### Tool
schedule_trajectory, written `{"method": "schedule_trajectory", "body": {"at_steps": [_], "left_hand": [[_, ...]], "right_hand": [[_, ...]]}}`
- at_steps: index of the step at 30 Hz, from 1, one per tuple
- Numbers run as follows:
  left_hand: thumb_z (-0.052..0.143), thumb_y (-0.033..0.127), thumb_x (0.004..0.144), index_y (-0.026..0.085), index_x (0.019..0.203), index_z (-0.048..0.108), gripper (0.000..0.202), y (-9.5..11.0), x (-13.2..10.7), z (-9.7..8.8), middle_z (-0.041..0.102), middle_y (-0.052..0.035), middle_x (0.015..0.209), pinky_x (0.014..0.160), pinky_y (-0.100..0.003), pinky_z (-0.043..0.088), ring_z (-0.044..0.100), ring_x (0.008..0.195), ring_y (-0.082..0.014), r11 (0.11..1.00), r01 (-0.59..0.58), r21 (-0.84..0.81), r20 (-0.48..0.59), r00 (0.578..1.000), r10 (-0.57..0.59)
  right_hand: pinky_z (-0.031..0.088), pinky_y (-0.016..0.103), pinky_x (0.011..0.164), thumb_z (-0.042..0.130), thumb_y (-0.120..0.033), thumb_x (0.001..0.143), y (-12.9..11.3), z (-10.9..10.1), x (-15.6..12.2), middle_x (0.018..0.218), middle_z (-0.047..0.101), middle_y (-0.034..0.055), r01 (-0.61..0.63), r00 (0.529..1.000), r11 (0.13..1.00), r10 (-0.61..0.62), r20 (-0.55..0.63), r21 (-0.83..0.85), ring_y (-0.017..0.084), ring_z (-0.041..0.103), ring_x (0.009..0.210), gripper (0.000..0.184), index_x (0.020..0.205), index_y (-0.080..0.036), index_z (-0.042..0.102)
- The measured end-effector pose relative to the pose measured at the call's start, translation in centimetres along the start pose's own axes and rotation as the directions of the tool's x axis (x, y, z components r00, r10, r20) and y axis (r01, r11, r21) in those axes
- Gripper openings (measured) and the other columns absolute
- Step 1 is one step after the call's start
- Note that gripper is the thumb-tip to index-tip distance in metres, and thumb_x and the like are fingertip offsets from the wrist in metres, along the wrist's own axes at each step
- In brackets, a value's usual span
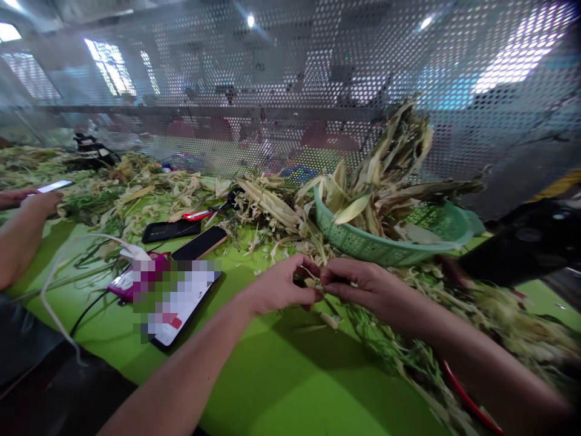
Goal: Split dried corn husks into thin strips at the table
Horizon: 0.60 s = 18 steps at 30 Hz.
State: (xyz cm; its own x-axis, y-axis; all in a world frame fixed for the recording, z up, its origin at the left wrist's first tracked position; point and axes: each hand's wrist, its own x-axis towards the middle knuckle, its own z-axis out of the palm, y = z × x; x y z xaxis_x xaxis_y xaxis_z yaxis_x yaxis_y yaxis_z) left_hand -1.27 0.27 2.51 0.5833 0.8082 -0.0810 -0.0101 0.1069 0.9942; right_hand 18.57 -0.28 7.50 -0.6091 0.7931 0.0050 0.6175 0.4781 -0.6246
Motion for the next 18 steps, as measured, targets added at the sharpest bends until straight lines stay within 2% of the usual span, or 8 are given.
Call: {"method": "schedule_trajectory", "body": {"at_steps": [9, 18], "left_hand": [[0.078, 0.029, 0.067, 0.015, 0.097, 0.052, 0.043, 0.5, -0.3, -0.4, 0.058, -0.0020, 0.088, 0.063, -0.023, 0.048, 0.055, 0.062, -0.0063, 0.987, -0.004, -0.161, 0.115, 0.993, 0.022], [0.079, 0.026, 0.066, 0.017, 0.095, 0.053, 0.039, 0.7, -0.5, -0.6, 0.053, -0.0019, 0.094, 0.062, -0.022, 0.049, 0.054, 0.070, -0.0075, 0.978, -0.062, -0.200, 0.150, 0.984, 0.093]], "right_hand": [[0.037, 0.025, 0.063, 0.049, -0.039, 0.092, -0.9, -0.4, -0.6, 0.076, 0.059, 0.0006, 0.017, 1.000, 1.000, -0.017, -0.014, 0.005, 0.014, 0.052, 0.070, 0.025, 0.079, -0.020, 0.058], [0.039, 0.027, 0.065, 0.047, -0.029, 0.092, -2.7, -0.2, -1.0, 0.076, 0.060, 0.0027, 0.076, 0.991, 0.991, -0.087, -0.103, -0.113, 0.016, 0.055, 0.070, 0.020, 0.077, -0.020, 0.056]]}}
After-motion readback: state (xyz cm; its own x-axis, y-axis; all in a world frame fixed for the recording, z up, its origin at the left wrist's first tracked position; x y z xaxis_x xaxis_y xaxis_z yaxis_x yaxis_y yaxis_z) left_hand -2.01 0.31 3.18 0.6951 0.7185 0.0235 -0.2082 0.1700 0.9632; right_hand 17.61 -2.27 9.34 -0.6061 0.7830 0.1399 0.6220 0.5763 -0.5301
